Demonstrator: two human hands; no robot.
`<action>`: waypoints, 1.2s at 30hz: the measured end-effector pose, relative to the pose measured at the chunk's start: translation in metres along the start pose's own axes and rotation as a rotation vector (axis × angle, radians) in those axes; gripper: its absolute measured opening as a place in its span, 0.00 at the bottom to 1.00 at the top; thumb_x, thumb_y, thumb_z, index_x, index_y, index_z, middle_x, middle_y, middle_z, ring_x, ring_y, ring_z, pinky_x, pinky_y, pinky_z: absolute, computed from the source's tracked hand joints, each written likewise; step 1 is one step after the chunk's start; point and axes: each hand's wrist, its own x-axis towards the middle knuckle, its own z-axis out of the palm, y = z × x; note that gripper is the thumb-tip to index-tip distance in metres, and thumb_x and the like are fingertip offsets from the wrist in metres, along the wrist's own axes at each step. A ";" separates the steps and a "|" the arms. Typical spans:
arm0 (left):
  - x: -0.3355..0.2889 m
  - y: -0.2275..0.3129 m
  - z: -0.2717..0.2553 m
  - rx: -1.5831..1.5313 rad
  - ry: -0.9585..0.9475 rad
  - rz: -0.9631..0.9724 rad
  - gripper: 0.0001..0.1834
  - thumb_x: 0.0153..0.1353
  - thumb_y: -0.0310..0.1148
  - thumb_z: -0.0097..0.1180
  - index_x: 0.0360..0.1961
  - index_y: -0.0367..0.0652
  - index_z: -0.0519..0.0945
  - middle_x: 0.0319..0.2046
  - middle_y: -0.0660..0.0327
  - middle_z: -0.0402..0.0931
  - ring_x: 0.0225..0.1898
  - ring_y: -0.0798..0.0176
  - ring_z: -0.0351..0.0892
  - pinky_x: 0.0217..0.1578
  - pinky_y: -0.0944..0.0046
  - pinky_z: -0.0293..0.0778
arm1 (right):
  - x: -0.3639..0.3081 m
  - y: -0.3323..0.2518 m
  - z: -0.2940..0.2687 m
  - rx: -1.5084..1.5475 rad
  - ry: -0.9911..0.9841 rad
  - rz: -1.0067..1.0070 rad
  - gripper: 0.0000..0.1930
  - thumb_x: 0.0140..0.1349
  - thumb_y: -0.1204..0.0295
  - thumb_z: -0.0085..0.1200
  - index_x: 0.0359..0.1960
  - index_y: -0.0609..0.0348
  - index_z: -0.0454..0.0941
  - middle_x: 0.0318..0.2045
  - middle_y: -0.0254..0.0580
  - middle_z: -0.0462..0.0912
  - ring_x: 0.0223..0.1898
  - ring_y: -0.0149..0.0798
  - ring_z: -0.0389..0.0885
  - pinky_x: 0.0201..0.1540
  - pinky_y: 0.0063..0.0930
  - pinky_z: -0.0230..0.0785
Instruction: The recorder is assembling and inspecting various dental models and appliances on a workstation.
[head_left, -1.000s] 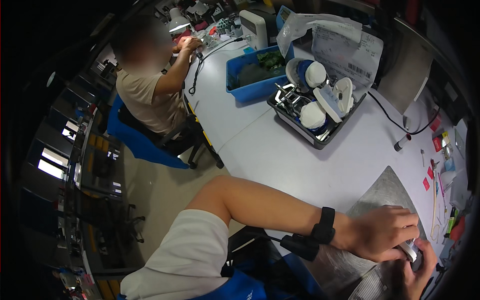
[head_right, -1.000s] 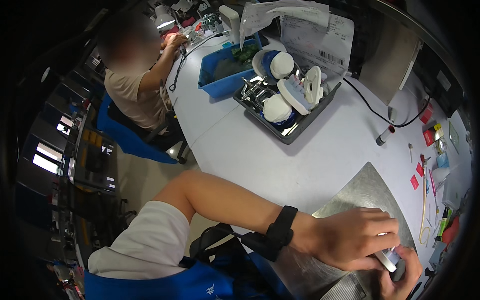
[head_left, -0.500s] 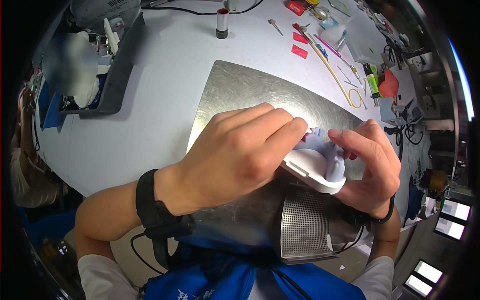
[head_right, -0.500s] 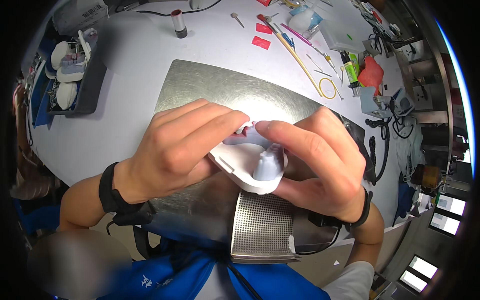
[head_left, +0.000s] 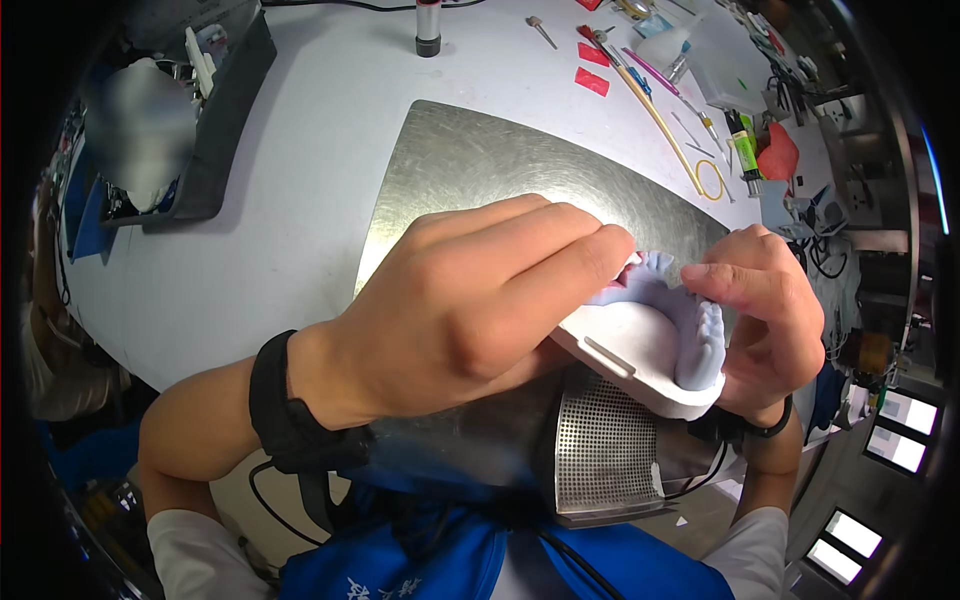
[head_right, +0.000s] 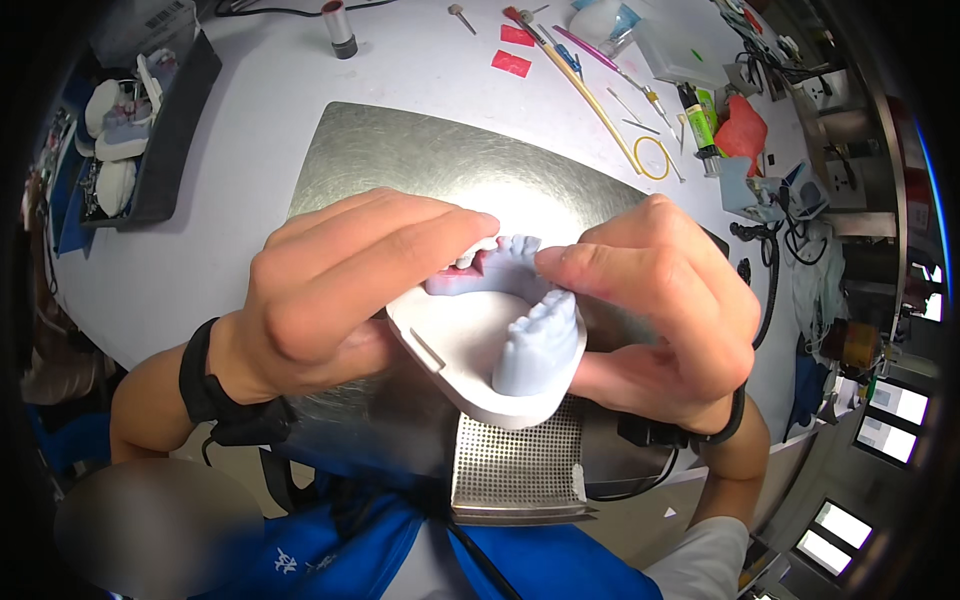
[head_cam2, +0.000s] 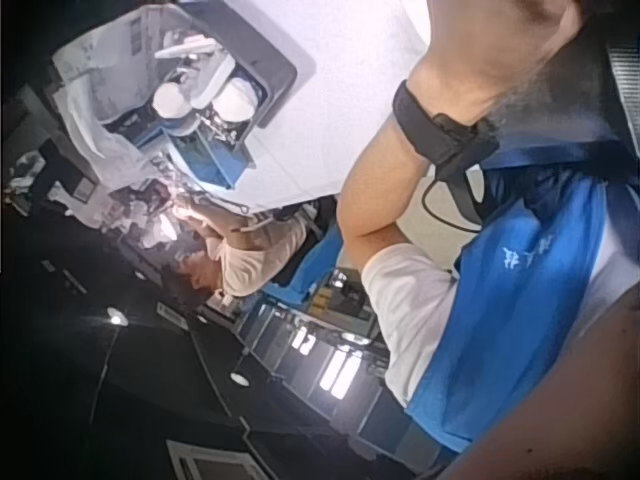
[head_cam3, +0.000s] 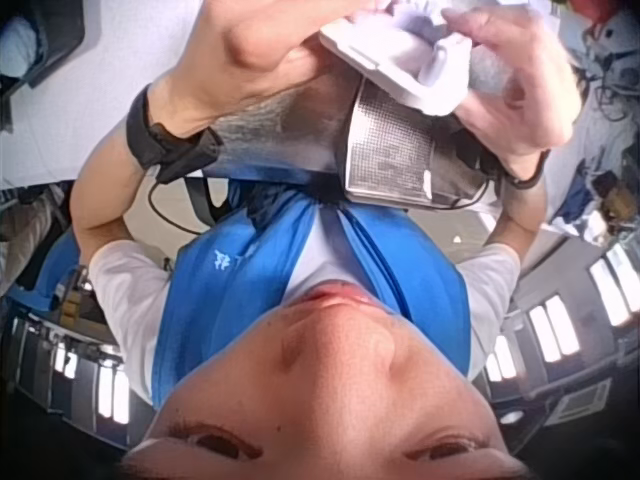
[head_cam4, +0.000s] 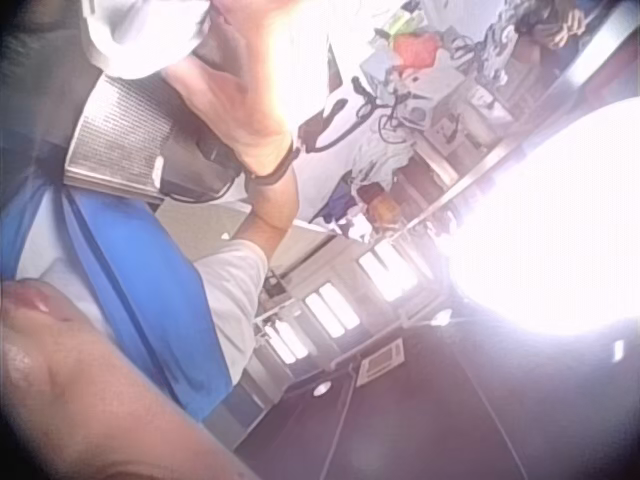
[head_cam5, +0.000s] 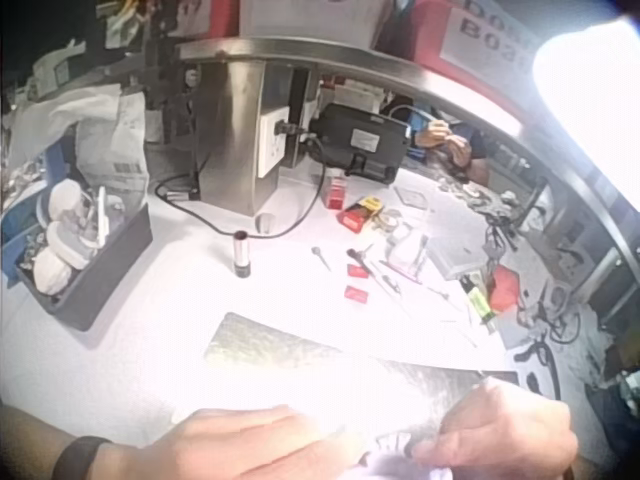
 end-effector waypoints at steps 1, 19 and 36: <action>0.001 0.002 0.000 0.001 -0.001 0.002 0.28 0.51 0.27 0.76 0.55 0.27 0.87 0.44 0.46 0.89 0.39 0.49 0.91 0.39 0.58 0.86 | 0.001 0.001 -0.001 0.034 0.005 0.033 0.25 0.46 0.74 0.85 0.44 0.72 0.86 0.35 0.49 0.89 0.32 0.41 0.87 0.34 0.31 0.77; 0.007 0.004 -0.001 0.010 0.060 0.000 0.33 0.39 0.39 0.89 0.45 0.33 0.88 0.37 0.53 0.86 0.38 0.52 0.85 0.38 0.58 0.81 | -0.004 0.009 0.000 0.064 -0.236 0.091 0.28 0.52 0.70 0.80 0.53 0.71 0.84 0.46 0.55 0.89 0.45 0.47 0.89 0.47 0.39 0.81; 0.005 0.006 0.004 0.116 0.023 0.038 0.30 0.40 0.47 0.90 0.34 0.37 0.85 0.32 0.56 0.82 0.32 0.52 0.81 0.32 0.59 0.76 | -0.008 0.002 0.015 0.312 -0.137 0.098 0.22 0.52 0.84 0.66 0.51 0.78 0.84 0.42 0.60 0.91 0.40 0.51 0.92 0.45 0.39 0.82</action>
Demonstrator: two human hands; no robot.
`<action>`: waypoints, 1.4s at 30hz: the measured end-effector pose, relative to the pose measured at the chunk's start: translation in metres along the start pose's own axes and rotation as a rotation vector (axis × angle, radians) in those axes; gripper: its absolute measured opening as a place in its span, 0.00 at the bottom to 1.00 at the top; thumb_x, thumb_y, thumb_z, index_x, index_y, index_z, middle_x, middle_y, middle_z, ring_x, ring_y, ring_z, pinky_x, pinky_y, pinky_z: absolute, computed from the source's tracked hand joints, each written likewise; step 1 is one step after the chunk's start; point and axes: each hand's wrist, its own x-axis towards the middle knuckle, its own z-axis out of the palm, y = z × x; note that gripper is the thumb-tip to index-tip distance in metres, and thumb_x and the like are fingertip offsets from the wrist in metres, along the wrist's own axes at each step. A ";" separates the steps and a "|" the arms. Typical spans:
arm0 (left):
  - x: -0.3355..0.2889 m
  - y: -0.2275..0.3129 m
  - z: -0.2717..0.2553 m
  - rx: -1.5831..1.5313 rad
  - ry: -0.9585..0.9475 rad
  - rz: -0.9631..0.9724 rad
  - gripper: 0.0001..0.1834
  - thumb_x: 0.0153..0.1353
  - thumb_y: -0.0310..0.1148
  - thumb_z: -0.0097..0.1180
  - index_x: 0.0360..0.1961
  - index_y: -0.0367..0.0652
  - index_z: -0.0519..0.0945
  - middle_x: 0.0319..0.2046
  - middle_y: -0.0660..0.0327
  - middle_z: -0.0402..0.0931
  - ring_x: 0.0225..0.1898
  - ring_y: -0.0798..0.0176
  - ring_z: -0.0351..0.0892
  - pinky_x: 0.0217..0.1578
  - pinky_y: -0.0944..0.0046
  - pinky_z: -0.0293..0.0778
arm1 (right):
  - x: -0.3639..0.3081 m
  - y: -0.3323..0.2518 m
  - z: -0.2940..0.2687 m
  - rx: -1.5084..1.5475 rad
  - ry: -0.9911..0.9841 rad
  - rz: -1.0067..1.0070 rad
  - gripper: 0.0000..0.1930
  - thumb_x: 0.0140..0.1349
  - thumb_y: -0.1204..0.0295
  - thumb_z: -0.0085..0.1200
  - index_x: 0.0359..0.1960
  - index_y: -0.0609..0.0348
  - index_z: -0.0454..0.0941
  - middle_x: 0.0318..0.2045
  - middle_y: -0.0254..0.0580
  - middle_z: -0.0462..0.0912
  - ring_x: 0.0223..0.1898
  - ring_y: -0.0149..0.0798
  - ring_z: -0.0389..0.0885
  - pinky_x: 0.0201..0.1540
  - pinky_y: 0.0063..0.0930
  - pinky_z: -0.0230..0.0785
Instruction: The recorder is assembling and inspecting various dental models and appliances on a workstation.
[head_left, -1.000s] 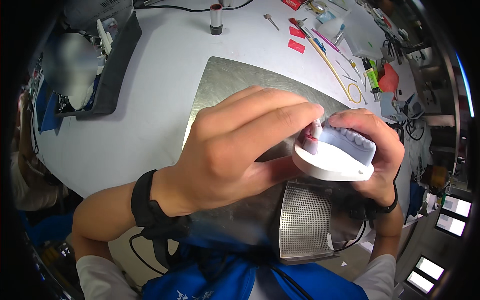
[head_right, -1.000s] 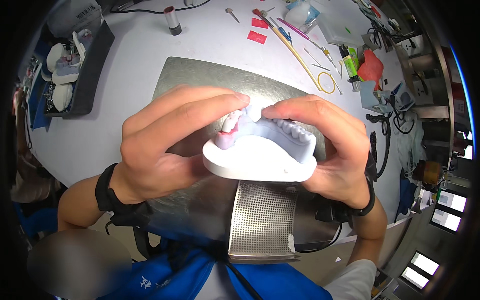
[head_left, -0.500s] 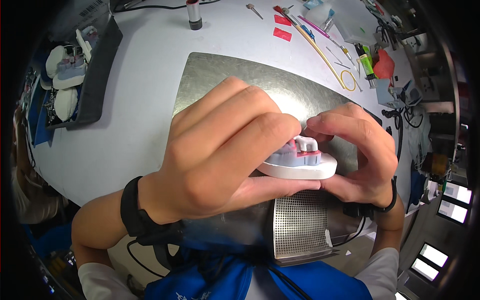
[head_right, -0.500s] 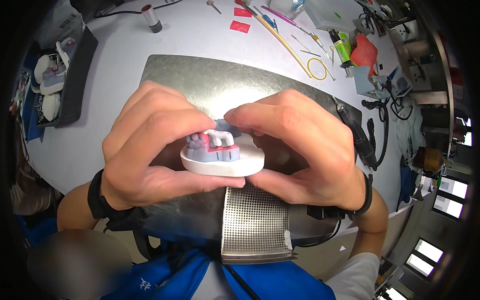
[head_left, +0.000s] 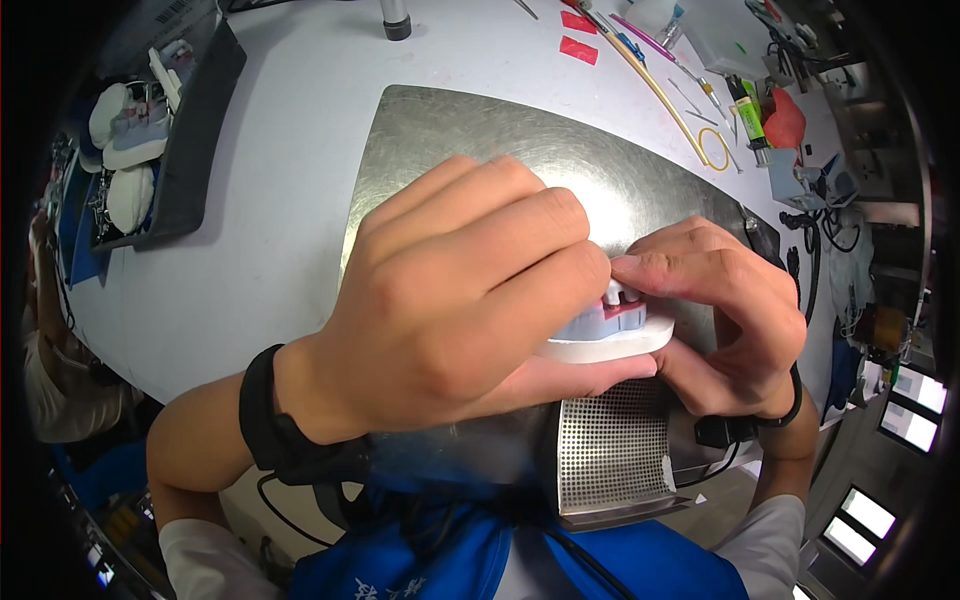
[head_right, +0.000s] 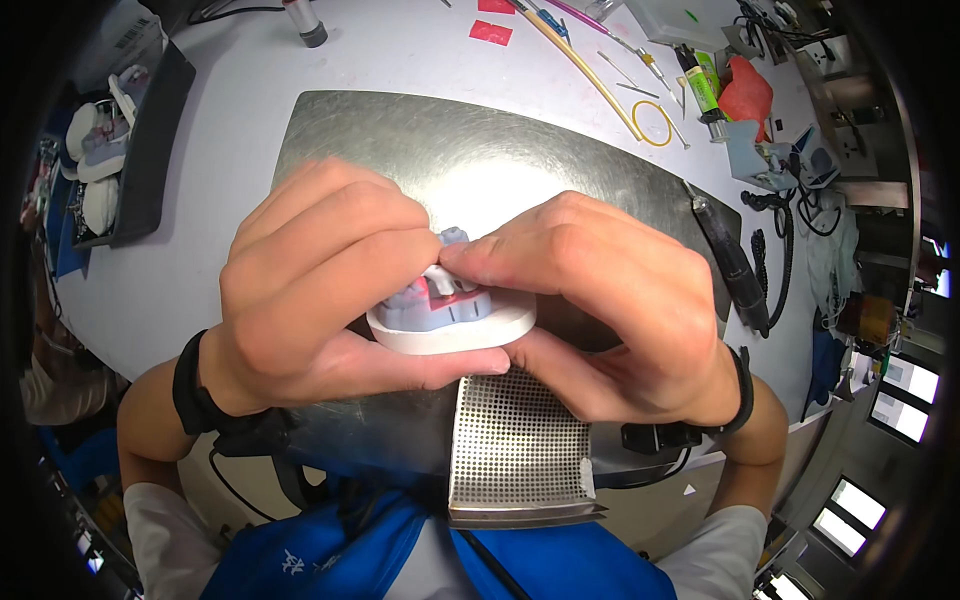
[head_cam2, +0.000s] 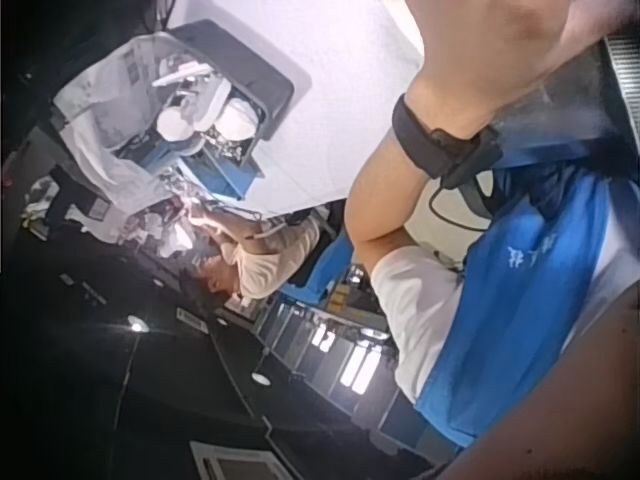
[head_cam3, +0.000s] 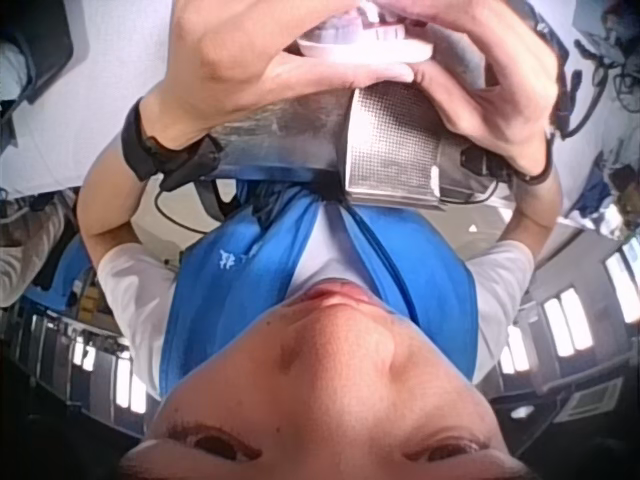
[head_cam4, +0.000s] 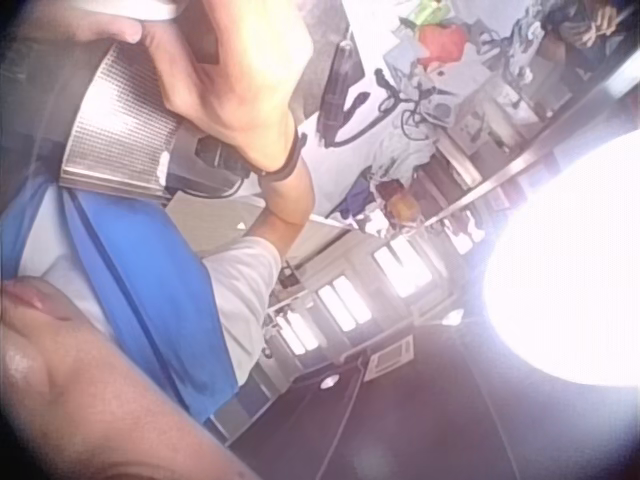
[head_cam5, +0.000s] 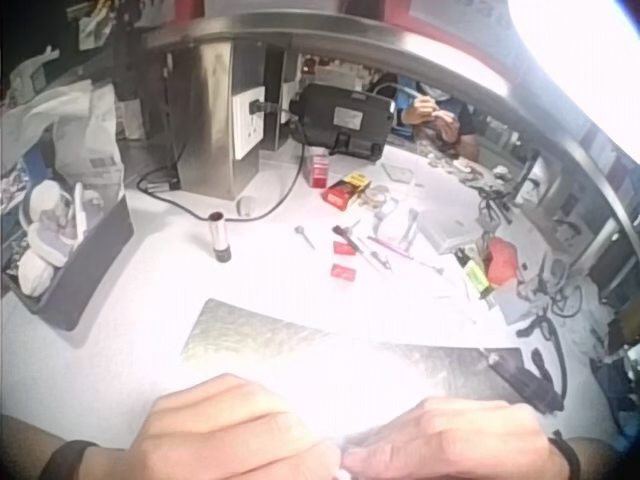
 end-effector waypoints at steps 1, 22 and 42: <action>0.000 0.001 0.000 0.003 -0.001 -0.002 0.30 0.40 0.47 0.90 0.34 0.37 0.85 0.32 0.56 0.82 0.32 0.52 0.81 0.32 0.59 0.76 | 0.000 0.001 0.001 0.018 -0.003 -0.008 0.22 0.52 0.84 0.66 0.51 0.78 0.84 0.42 0.60 0.91 0.40 0.51 0.92 0.45 0.39 0.82; -0.002 0.001 -0.004 -0.083 -0.046 -0.071 0.32 0.40 0.47 0.91 0.36 0.36 0.86 0.30 0.56 0.82 0.31 0.55 0.80 0.31 0.60 0.74 | -0.002 0.002 0.001 0.043 -0.006 0.076 0.28 0.55 0.71 0.78 0.56 0.75 0.84 0.46 0.55 0.91 0.47 0.50 0.90 0.54 0.42 0.81; 0.011 -0.005 -0.017 -1.585 -0.293 -1.144 0.28 0.85 0.45 0.51 0.67 0.28 0.78 0.56 0.49 0.84 0.52 0.60 0.88 0.56 0.56 0.85 | -0.001 -0.023 -0.020 -0.519 0.012 -0.064 0.32 0.39 0.80 0.75 0.54 0.66 0.87 0.37 0.45 0.78 0.34 0.41 0.77 0.36 0.37 0.69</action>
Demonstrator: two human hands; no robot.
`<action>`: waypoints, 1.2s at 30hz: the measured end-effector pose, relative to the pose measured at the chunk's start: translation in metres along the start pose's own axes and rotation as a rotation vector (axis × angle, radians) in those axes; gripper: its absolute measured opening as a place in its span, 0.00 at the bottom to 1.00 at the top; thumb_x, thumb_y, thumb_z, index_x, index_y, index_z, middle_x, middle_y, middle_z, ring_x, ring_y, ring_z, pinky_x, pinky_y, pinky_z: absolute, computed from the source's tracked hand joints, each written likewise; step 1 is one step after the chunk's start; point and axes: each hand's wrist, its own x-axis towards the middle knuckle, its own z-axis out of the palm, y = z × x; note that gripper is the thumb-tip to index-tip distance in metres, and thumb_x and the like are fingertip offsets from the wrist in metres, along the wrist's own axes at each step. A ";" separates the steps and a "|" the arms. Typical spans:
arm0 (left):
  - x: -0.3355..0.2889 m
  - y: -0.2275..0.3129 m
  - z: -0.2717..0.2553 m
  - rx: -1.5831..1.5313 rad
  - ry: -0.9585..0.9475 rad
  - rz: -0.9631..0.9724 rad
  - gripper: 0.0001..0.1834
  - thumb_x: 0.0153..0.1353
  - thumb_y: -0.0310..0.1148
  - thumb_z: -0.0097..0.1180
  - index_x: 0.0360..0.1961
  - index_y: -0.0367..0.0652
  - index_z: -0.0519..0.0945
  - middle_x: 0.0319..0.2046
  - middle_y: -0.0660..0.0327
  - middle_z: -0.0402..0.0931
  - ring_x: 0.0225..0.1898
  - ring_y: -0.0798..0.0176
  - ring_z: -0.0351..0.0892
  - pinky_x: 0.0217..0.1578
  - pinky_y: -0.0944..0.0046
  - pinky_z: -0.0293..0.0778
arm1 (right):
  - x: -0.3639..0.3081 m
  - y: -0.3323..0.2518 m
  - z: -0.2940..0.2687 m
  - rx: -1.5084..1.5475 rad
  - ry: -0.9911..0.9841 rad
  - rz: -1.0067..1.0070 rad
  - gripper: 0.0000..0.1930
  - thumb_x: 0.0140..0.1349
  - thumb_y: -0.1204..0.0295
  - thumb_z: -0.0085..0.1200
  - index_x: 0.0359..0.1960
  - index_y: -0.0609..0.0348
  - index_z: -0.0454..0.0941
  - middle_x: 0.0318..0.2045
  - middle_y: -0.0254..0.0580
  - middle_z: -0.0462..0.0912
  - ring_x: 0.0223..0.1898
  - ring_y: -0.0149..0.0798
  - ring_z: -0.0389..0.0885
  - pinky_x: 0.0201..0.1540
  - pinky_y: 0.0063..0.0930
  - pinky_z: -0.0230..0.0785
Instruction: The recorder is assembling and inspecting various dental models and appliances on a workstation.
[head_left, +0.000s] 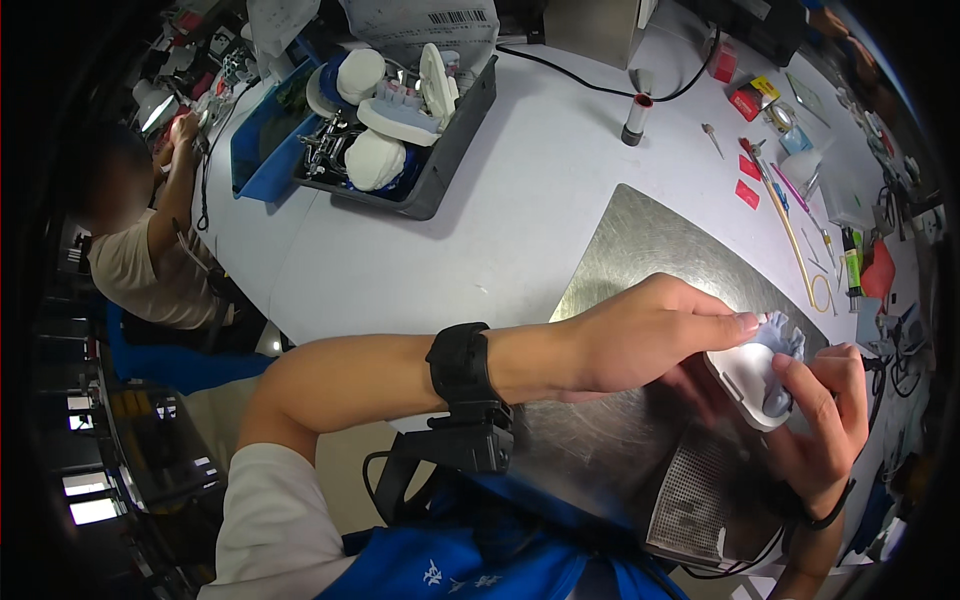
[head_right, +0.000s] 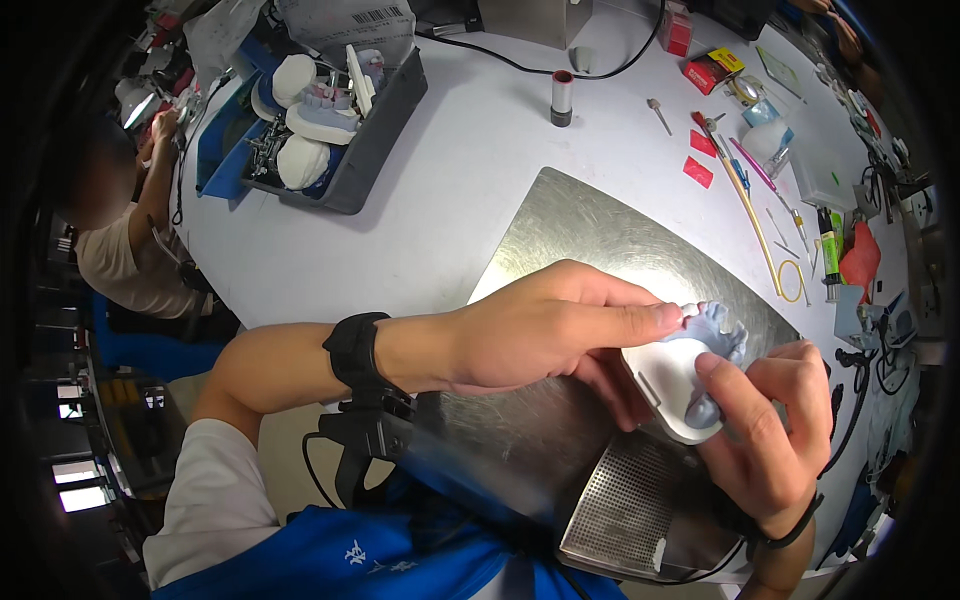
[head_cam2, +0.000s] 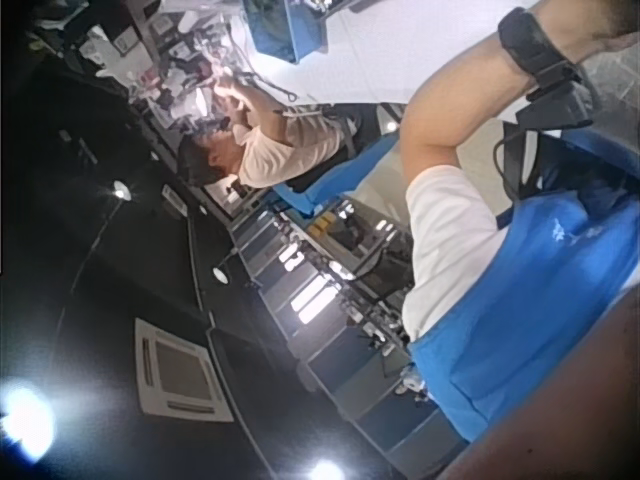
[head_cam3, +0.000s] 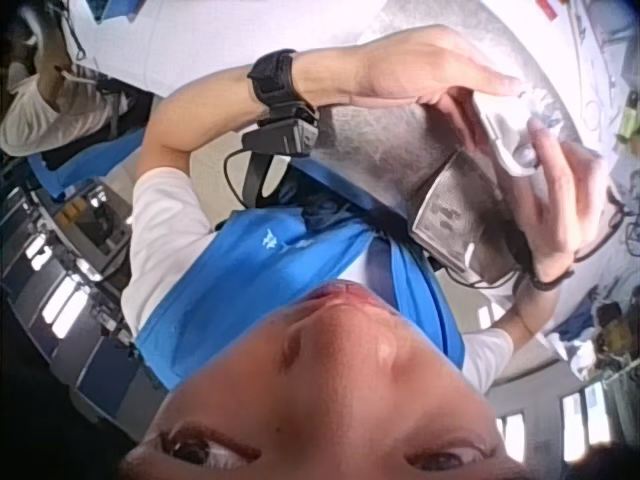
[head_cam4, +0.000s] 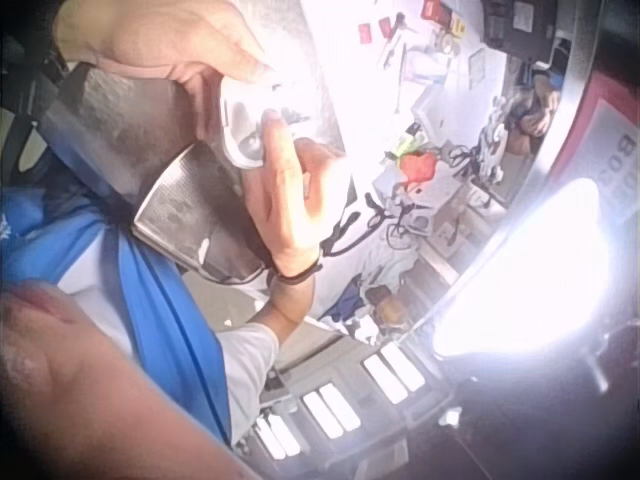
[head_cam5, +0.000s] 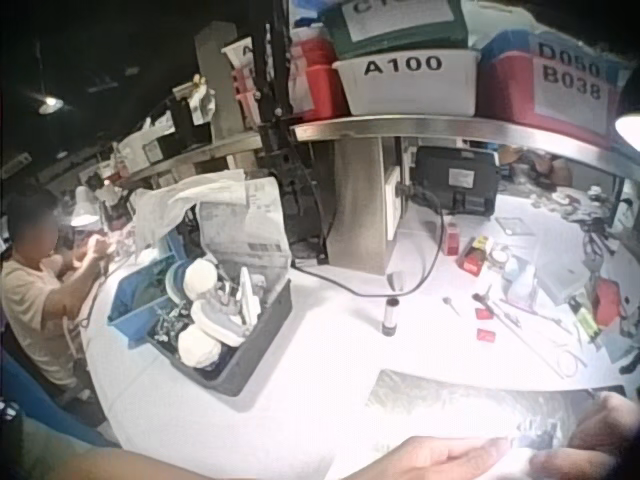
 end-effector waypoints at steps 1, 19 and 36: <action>0.002 -0.005 -0.001 -0.008 -0.021 0.018 0.28 0.85 0.45 0.51 0.68 0.28 0.77 0.57 0.49 0.84 0.54 0.59 0.88 0.56 0.55 0.85 | -0.001 -0.001 -0.002 -0.008 -0.033 0.005 0.34 0.38 0.79 0.75 0.56 0.65 0.88 0.38 0.45 0.77 0.35 0.42 0.77 0.37 0.37 0.70; 0.005 -0.015 -0.008 -0.145 -0.017 -0.035 0.22 0.86 0.47 0.51 0.49 0.35 0.81 0.45 0.62 0.77 0.47 0.66 0.81 0.53 0.52 0.88 | -0.008 0.031 0.016 0.590 -0.066 0.208 0.69 0.30 0.32 0.81 0.68 0.80 0.78 0.56 0.59 0.86 0.58 0.50 0.86 0.63 0.43 0.77; 0.005 -0.017 -0.014 -0.092 -0.050 -0.016 0.28 0.87 0.50 0.48 0.61 0.30 0.78 0.50 0.56 0.81 0.47 0.64 0.83 0.46 0.59 0.84 | -0.011 0.021 0.016 0.523 -0.105 0.211 0.74 0.34 0.25 0.77 0.73 0.79 0.72 0.61 0.59 0.83 0.61 0.50 0.85 0.66 0.44 0.76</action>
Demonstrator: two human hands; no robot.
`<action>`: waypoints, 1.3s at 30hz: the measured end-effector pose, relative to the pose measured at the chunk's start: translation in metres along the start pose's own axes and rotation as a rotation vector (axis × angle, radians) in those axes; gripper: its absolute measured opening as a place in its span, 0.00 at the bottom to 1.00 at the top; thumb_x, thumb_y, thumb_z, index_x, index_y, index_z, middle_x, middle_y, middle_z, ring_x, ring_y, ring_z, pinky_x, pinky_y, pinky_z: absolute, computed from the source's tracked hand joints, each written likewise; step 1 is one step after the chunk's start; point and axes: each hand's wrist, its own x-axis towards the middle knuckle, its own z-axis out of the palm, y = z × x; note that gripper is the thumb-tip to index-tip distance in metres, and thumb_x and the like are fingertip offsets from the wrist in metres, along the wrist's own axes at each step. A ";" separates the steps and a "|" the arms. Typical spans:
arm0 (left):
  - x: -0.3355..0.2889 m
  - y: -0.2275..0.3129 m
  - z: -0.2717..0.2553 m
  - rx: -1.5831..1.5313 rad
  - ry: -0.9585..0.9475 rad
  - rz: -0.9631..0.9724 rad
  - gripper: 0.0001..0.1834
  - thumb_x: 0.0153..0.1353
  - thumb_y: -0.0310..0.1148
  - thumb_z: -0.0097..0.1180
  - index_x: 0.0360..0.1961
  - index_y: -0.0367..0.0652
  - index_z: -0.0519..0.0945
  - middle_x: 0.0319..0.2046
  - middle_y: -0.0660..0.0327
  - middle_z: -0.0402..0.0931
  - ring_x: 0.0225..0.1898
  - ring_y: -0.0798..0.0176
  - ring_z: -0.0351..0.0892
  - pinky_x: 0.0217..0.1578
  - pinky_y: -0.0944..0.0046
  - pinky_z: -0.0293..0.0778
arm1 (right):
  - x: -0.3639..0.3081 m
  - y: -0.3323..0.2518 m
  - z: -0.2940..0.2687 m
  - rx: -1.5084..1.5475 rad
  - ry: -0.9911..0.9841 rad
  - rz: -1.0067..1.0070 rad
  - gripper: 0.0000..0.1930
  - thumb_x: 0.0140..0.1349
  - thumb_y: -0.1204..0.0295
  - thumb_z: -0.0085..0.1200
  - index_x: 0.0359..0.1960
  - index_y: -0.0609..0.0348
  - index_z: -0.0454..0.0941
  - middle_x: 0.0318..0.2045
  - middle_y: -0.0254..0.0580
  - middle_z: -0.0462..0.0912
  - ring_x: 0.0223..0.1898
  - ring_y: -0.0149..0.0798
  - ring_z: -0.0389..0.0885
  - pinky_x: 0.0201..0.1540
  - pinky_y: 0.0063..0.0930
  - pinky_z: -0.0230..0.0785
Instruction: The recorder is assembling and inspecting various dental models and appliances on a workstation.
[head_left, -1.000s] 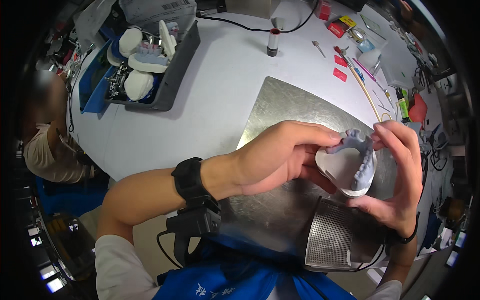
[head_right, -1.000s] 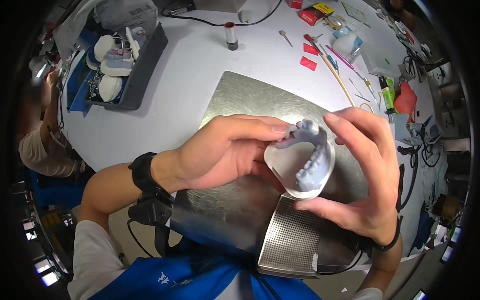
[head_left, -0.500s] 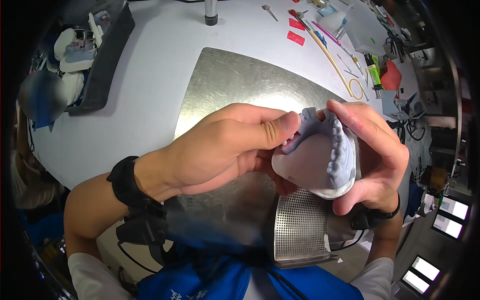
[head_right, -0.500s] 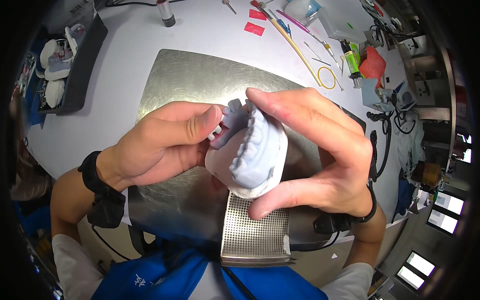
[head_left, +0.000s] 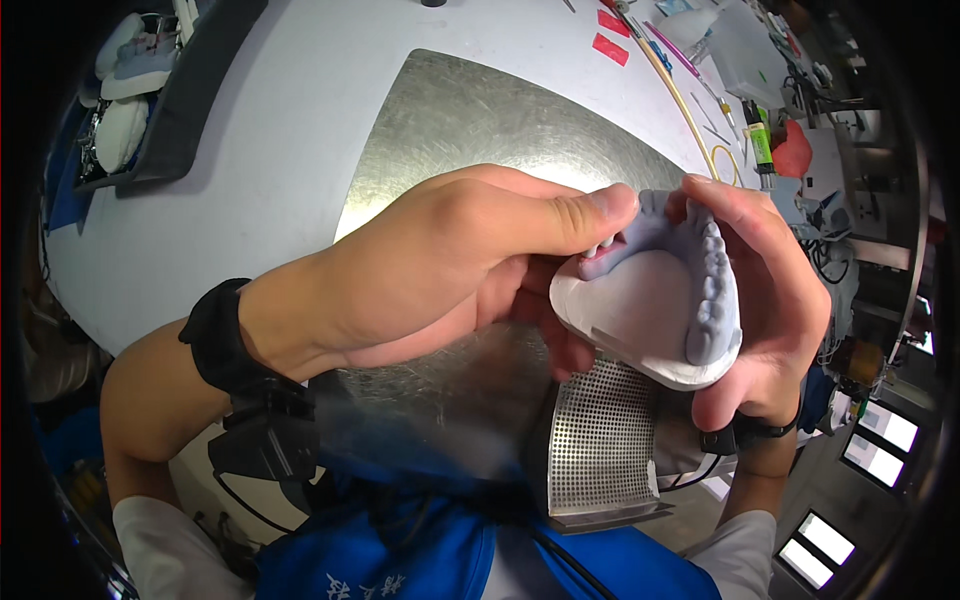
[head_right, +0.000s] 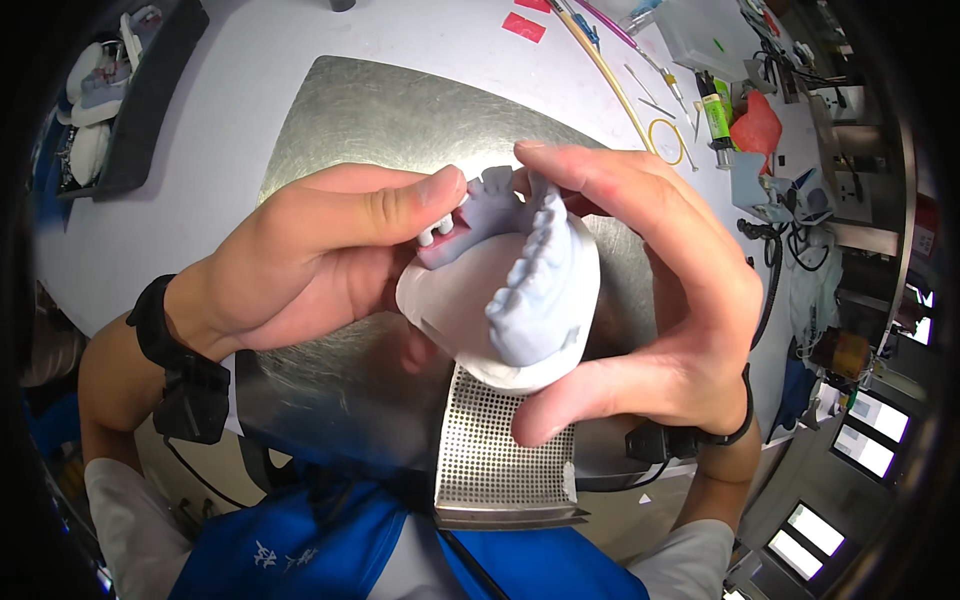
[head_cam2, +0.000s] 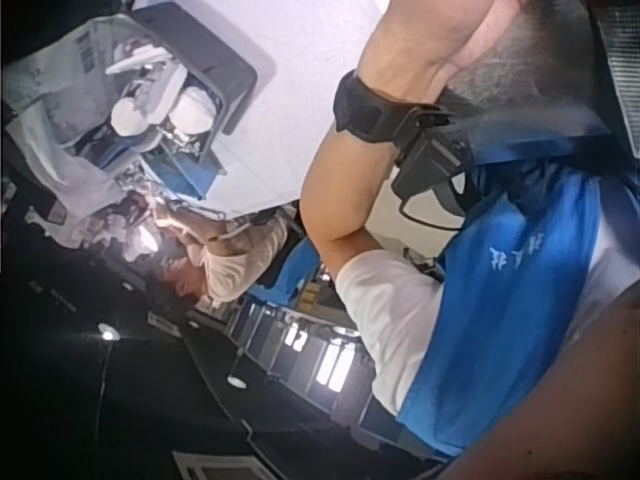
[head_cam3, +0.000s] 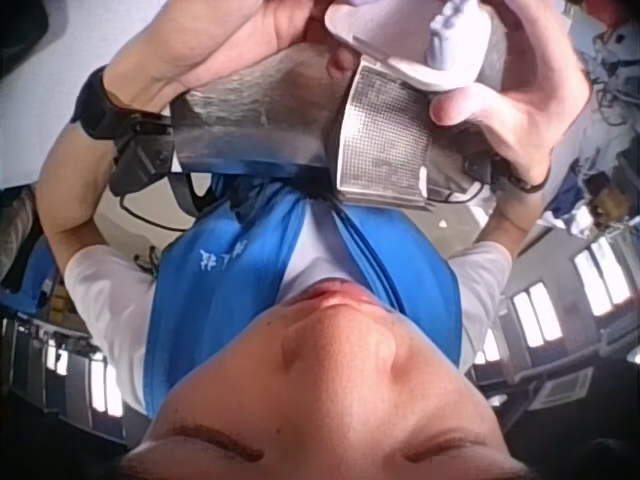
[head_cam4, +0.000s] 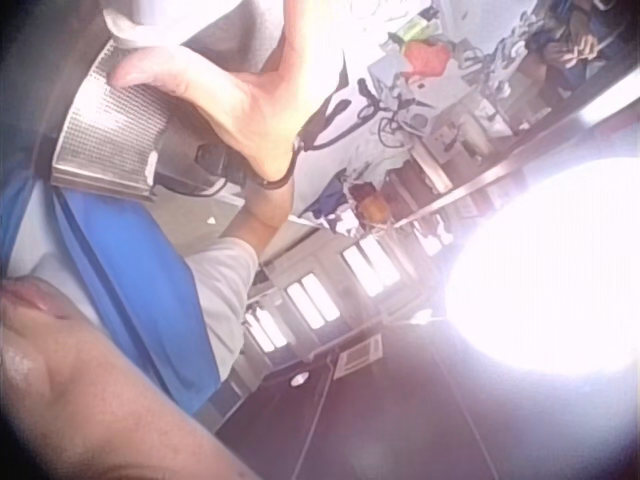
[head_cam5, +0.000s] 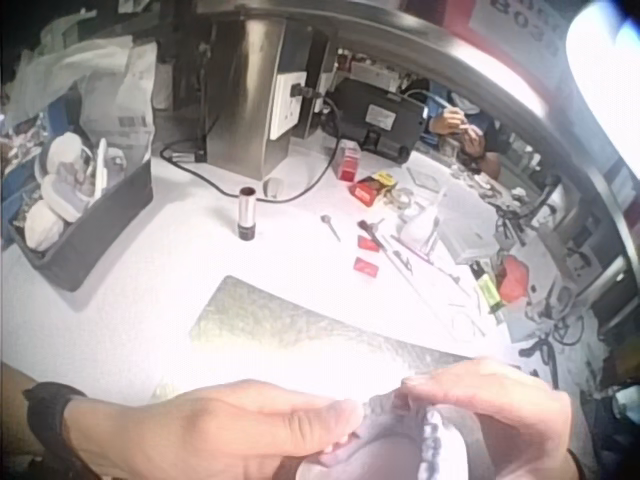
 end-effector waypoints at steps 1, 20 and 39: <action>0.000 0.001 0.000 -0.001 0.029 -0.031 0.29 0.87 0.51 0.47 0.62 0.29 0.78 0.50 0.54 0.83 0.45 0.62 0.86 0.42 0.58 0.86 | 0.001 -0.009 0.012 0.160 0.125 0.260 0.76 0.32 0.24 0.77 0.74 0.79 0.72 0.61 0.57 0.83 0.62 0.48 0.84 0.67 0.43 0.75; 0.001 0.009 0.008 0.034 0.022 -0.033 0.30 0.88 0.51 0.42 0.58 0.27 0.77 0.47 0.49 0.83 0.41 0.54 0.89 0.43 0.57 0.89 | -0.001 -0.008 0.009 0.497 0.164 0.567 0.68 0.44 0.29 0.81 0.76 0.73 0.71 0.75 0.73 0.72 0.77 0.56 0.74 0.81 0.49 0.61; 0.006 -0.004 0.013 0.040 0.053 0.119 0.26 0.80 0.50 0.59 0.43 0.31 0.83 0.39 0.54 0.83 0.31 0.60 0.87 0.38 0.63 0.85 | -0.010 0.011 -0.015 0.288 -0.010 0.203 0.66 0.32 0.50 0.94 0.73 0.76 0.72 0.61 0.62 0.84 0.61 0.56 0.85 0.67 0.49 0.74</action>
